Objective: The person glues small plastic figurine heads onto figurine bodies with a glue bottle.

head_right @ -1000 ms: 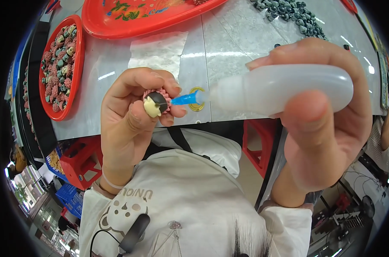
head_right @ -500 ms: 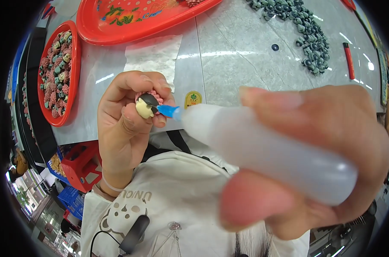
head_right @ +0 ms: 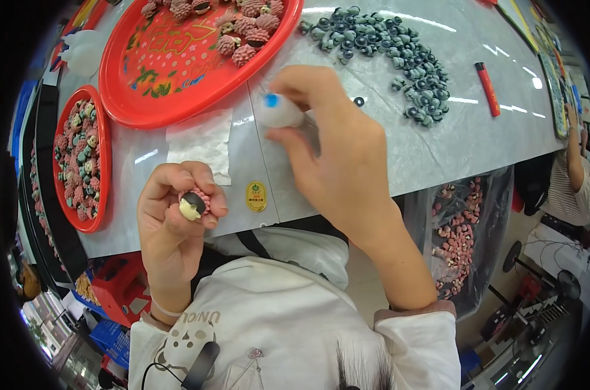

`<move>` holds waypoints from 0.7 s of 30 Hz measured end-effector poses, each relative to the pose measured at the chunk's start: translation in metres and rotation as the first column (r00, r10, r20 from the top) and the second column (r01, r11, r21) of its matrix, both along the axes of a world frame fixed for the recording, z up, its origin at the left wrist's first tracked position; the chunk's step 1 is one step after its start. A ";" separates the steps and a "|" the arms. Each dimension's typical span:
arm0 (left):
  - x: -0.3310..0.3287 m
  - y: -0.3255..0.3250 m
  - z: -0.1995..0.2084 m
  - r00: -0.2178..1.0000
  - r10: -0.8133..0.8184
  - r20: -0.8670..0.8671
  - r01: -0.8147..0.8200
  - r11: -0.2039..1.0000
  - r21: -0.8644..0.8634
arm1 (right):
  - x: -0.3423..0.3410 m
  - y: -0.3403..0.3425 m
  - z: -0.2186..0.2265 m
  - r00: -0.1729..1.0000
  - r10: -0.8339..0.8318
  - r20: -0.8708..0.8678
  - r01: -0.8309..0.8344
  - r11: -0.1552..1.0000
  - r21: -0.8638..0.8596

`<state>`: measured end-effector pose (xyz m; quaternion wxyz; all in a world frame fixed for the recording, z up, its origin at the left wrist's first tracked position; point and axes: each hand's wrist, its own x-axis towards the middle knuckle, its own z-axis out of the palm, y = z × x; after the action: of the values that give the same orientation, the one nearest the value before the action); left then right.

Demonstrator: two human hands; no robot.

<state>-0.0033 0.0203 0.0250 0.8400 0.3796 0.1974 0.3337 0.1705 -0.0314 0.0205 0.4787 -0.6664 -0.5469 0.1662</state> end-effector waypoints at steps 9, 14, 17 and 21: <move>-0.001 0.003 0.002 0.998 0.005 -0.063 -0.003 1.000 0.019 | 0.074 0.011 0.015 0.911 -0.140 0.388 0.151 0.989 0.002; 0.000 0.002 0.003 1.000 -0.016 -0.009 0.016 1.000 0.013 | 0.071 0.009 0.014 0.913 -0.133 0.386 0.132 0.991 0.029; -0.002 0.002 0.003 1.000 -0.013 -0.011 0.013 1.000 -0.004 | 0.063 -0.010 0.024 0.921 -0.064 -0.383 0.093 0.994 0.058; -0.001 0.001 0.000 0.998 -0.024 0.053 0.025 0.999 -0.022 | 0.046 -0.029 0.027 0.575 0.158 -0.803 -0.146 0.985 0.089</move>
<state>-0.0042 0.0209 0.0251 0.8530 0.3637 0.1743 0.3312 0.2166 -0.0609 0.0479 0.6626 -0.4662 -0.3266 0.4868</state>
